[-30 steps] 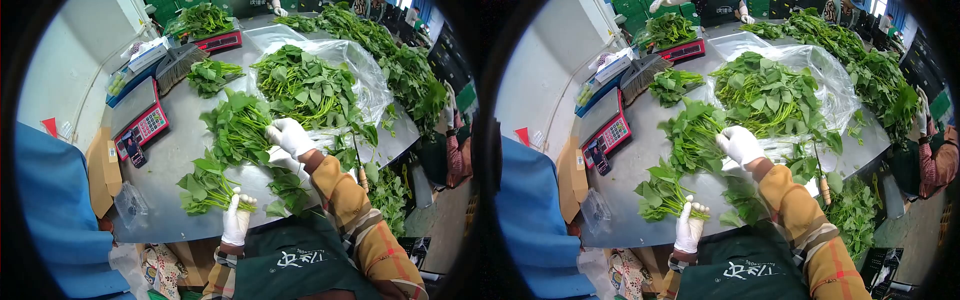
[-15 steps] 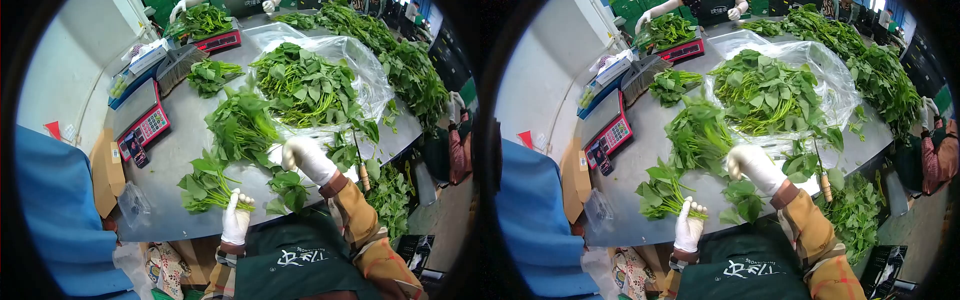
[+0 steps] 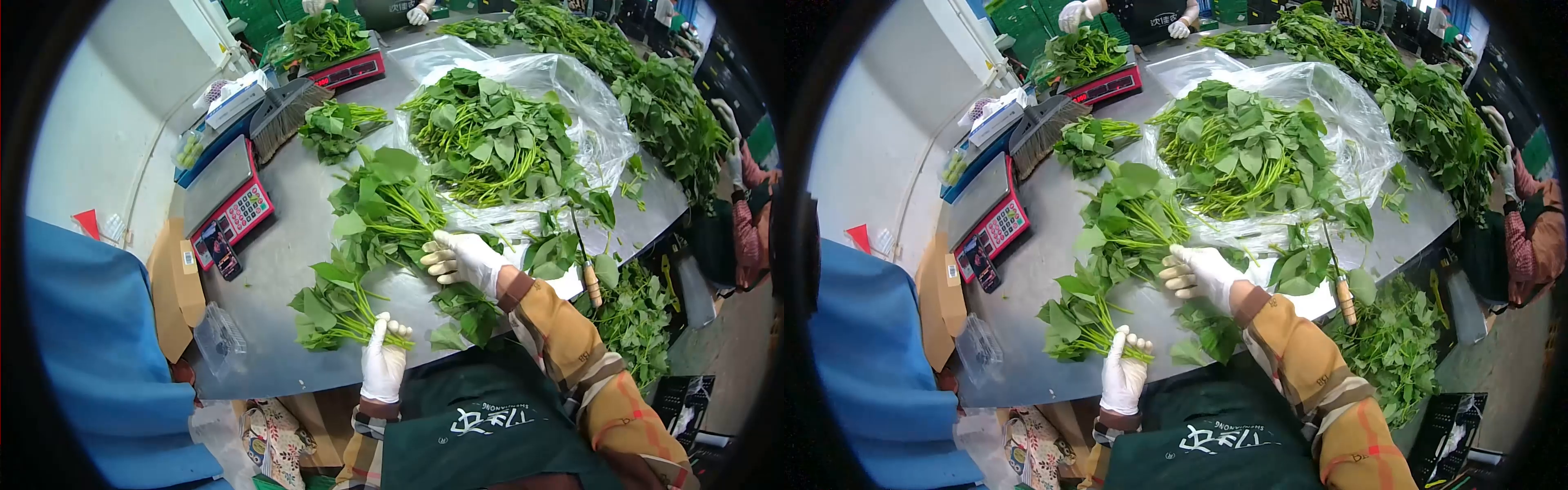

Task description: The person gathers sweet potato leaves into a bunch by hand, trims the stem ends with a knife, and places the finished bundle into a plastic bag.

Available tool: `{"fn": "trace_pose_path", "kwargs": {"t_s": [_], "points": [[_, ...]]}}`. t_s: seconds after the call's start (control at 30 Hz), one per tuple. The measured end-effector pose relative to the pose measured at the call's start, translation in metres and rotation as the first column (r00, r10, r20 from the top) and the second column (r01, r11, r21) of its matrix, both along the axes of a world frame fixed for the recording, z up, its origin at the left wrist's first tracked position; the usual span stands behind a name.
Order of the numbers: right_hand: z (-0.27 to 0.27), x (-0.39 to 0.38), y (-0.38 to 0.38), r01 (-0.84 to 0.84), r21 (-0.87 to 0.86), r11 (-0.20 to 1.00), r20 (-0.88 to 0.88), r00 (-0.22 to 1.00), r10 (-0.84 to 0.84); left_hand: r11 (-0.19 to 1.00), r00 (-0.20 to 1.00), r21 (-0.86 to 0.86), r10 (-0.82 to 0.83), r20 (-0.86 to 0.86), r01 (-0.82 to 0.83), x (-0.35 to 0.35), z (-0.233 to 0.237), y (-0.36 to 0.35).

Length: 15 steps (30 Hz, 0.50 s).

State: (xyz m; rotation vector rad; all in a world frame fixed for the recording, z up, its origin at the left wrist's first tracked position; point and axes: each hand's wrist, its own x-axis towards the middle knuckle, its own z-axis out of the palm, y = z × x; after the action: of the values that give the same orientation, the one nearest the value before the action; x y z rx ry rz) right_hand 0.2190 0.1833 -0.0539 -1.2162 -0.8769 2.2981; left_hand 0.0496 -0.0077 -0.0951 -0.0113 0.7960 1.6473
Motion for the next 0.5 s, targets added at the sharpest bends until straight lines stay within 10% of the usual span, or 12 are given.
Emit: {"fn": "trace_pose_path", "kwargs": {"t_s": [0.17,0.3,0.5], "points": [[-0.014,-0.013,0.018,0.082,-0.061,0.995,-0.045,0.995,-0.085,0.999,1.000,-0.037,0.013,0.011,-0.012,0.001,0.000,0.000],[0.029,-0.020,-0.008,0.381,0.442,0.812,-0.282,0.918,-0.278,1.000,1.000,-0.006,-0.001,0.007,0.001,0.000,0.000,0.000],[0.023,-0.007,-0.022,0.231,0.631,0.740,-0.028,0.961,-0.276,0.996,0.999,0.089,0.001,0.047,-0.005,0.001,0.016,0.003]]}}
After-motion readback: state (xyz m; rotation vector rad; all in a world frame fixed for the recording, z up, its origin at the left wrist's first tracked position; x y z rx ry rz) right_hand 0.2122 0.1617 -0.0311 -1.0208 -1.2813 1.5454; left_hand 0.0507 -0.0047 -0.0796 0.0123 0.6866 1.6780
